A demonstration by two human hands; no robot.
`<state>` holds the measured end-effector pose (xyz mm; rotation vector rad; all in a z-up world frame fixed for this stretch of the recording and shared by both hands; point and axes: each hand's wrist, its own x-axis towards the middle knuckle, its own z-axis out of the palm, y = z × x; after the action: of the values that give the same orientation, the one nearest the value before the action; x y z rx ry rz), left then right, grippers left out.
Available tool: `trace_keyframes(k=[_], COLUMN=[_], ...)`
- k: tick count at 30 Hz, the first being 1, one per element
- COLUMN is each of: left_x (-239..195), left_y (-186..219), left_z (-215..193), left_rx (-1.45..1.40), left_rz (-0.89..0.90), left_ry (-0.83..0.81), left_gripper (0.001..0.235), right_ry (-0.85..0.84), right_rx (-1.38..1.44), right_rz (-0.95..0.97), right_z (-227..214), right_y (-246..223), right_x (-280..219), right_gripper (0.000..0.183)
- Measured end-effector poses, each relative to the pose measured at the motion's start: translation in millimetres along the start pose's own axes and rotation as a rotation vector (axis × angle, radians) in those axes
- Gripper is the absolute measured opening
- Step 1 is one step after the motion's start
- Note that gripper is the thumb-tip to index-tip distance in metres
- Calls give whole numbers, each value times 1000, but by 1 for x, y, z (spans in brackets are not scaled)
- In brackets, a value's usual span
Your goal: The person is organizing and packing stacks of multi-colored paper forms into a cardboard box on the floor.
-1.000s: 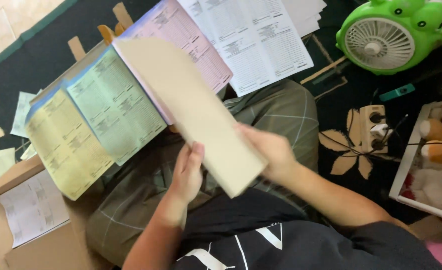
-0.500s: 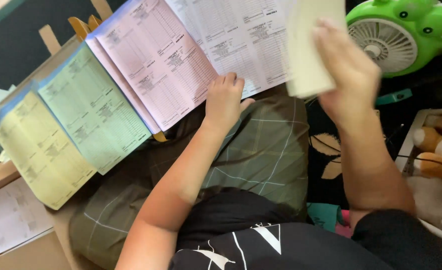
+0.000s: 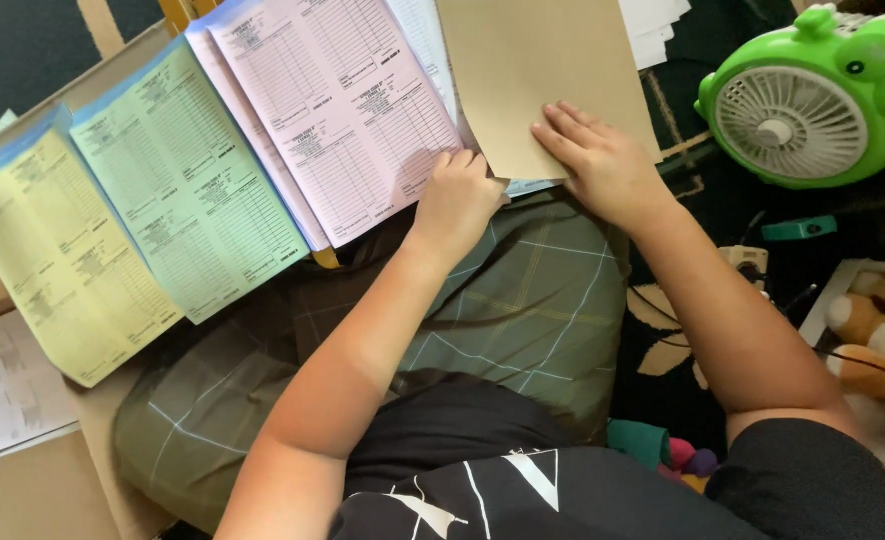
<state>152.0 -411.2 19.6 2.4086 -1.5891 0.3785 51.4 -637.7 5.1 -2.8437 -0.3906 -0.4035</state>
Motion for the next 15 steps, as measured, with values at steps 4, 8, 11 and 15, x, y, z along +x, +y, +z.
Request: trace_keyframes(k=[4,8,11,15], left_x=[2,-4,-32,-96], left_y=[0,-1,-27,-88], left_z=[-10,-5,2,-37], left_rx=[-4,-110,-168,-111], left_rz=[65,17,-148,-410], left_ry=[77,367,404,81], left_gripper=[24,5,20,37], right_ry=[-38,77,97,20], right_rx=[77,-17,-18,-195], right_rz=[-53,-114,-20,203], right_z=[-11,14,-7,-32], right_y=[-9,6,10,46], right_x=[0,-1,1,-6], right_gripper=[58,56,47,22])
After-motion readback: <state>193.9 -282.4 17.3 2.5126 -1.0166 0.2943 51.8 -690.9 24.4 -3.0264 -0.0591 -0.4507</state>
